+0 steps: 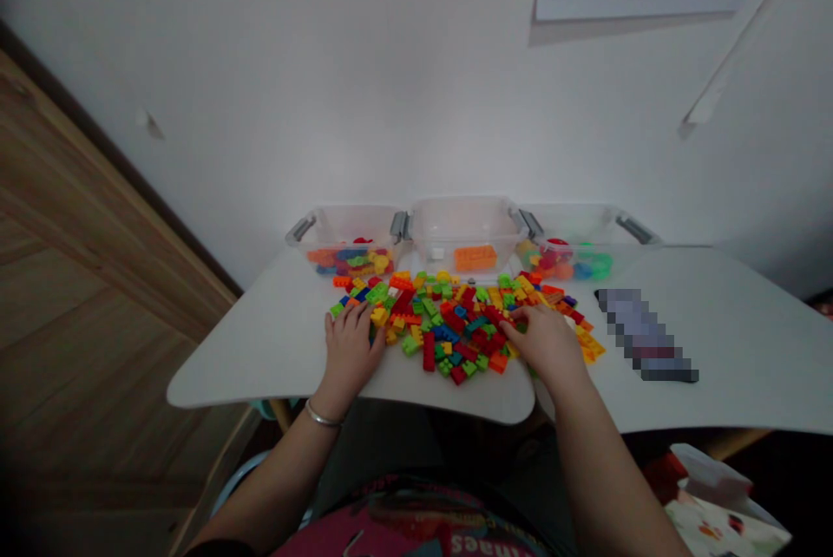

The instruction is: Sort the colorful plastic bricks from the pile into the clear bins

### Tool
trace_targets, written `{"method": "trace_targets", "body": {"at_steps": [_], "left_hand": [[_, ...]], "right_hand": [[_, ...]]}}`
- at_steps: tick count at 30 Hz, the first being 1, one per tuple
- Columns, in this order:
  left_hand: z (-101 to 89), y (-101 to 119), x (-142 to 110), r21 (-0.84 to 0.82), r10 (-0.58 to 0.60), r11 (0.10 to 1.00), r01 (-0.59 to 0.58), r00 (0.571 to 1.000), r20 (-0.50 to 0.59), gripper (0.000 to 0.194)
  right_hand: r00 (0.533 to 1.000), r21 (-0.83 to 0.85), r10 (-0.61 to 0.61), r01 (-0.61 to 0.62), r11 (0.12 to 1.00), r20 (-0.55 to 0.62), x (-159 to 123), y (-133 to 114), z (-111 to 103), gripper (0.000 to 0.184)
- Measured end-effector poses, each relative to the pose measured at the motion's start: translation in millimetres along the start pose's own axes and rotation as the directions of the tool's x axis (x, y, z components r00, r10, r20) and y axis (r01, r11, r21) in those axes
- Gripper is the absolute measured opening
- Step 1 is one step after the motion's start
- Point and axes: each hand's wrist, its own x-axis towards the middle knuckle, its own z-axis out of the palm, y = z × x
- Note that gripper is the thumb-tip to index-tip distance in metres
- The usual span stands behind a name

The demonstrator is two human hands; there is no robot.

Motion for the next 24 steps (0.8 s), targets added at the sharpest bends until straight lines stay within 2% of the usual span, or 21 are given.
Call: {"method": "trace_targets", "body": {"at_steps": [9, 15, 17, 19, 22, 24], "left_hand": [[0.3, 0, 0, -0.003, -0.005, 1.000, 0.005, 1.000, 0.010, 0.042], [-1.2, 0, 0, -0.012, -0.002, 1.000, 0.002, 1.000, 0.006, 0.042], [-1.3, -1, 0, -0.014, -0.004, 1.000, 0.004, 1.000, 0.009, 0.042], [-1.2, -1, 0, -0.016, -0.004, 1.000, 0.005, 1.000, 0.012, 0.042], [-1.1, -1, 0, -0.017, -0.004, 1.000, 0.004, 1.000, 0.009, 0.042], [-1.3, -1, 0, -0.019, -0.003, 1.000, 0.003, 1.000, 0.007, 0.042]], "right_hand": [[1.000, -0.055, 0.009, -0.008, 0.998, 0.025, 0, -5, 1, 0.031], [0.996, -0.017, -0.003, 0.001, 1.000, -0.084, -1, -11, 2, 0.026], [0.994, 0.069, 0.008, 0.000, 0.998, -0.112, -1, -13, 0, 0.026], [0.991, 0.243, 0.064, -0.034, 0.969, -0.118, 1, -14, -4, 0.029], [0.971, 0.547, 0.193, -0.086, 0.833, -0.140, 13, -16, -13, 0.036], [0.948, 0.702, 0.258, -0.055, 0.710, -0.187, 28, -18, -21, 0.039]]}}
